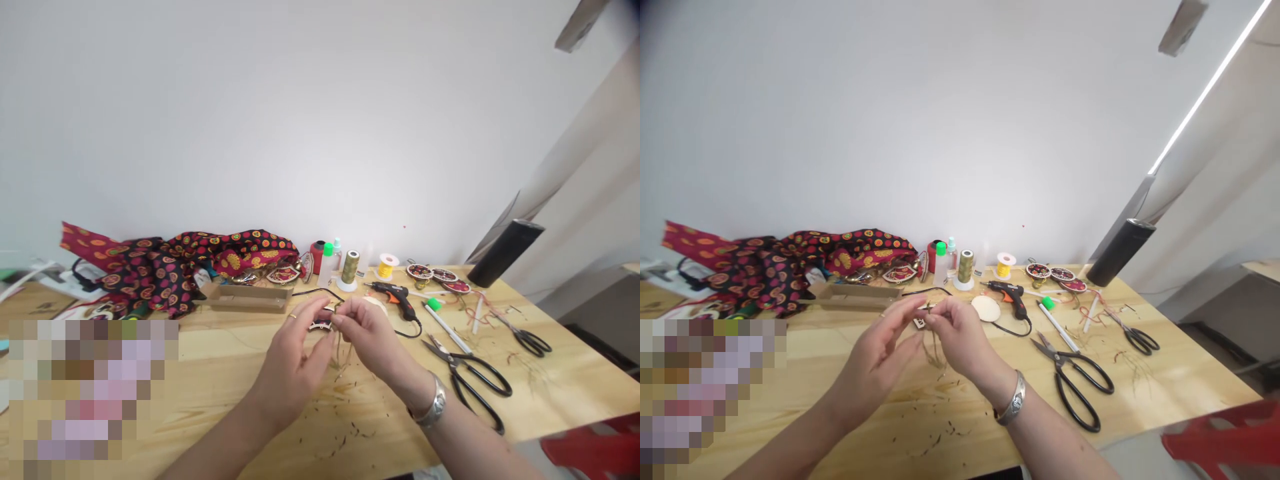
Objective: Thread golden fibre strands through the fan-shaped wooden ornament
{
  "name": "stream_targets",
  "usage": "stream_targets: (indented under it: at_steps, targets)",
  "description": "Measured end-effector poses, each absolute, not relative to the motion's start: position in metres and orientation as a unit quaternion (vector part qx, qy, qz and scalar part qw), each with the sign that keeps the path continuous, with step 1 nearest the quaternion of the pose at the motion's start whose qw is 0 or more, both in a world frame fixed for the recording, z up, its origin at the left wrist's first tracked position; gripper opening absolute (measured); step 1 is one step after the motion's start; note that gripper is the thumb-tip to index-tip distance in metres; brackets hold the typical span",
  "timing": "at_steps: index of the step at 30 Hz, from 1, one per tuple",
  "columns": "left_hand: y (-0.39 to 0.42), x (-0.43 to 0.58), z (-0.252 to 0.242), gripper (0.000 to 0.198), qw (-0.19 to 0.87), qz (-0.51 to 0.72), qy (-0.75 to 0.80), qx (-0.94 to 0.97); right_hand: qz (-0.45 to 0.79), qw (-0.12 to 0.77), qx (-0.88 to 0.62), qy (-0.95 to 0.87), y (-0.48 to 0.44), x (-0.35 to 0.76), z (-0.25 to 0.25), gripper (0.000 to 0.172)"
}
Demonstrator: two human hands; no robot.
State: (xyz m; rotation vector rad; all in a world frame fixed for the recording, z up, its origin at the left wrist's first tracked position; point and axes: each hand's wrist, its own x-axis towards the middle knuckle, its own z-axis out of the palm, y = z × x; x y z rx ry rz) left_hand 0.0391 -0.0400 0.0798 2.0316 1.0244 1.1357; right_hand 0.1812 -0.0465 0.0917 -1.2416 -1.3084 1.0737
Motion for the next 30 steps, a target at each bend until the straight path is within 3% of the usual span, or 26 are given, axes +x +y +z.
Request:
stream_targets:
  at_steps: [4,9,20,30]
  targets:
    - [-0.044,0.043,0.076,0.045,0.268,0.424,0.41,0.762,0.438,0.492,-0.525,-0.539,-0.053,0.175,0.091,0.011]
    - [-0.05,0.038,0.076,0.046,0.31,0.412,0.407,0.753,0.429,0.483,-0.515,-0.563,-0.06,0.168,0.09,0.009]
    - [-0.079,0.026,0.097,0.024,0.303,0.42,0.413,0.749,0.405,0.515,-0.499,-0.567,-0.085,0.163,0.095,0.009]
    - [-0.077,0.025,0.099,0.018,0.409,0.414,0.425,0.694,0.413,0.528,-0.489,-0.558,-0.088,0.166,0.096,0.012]
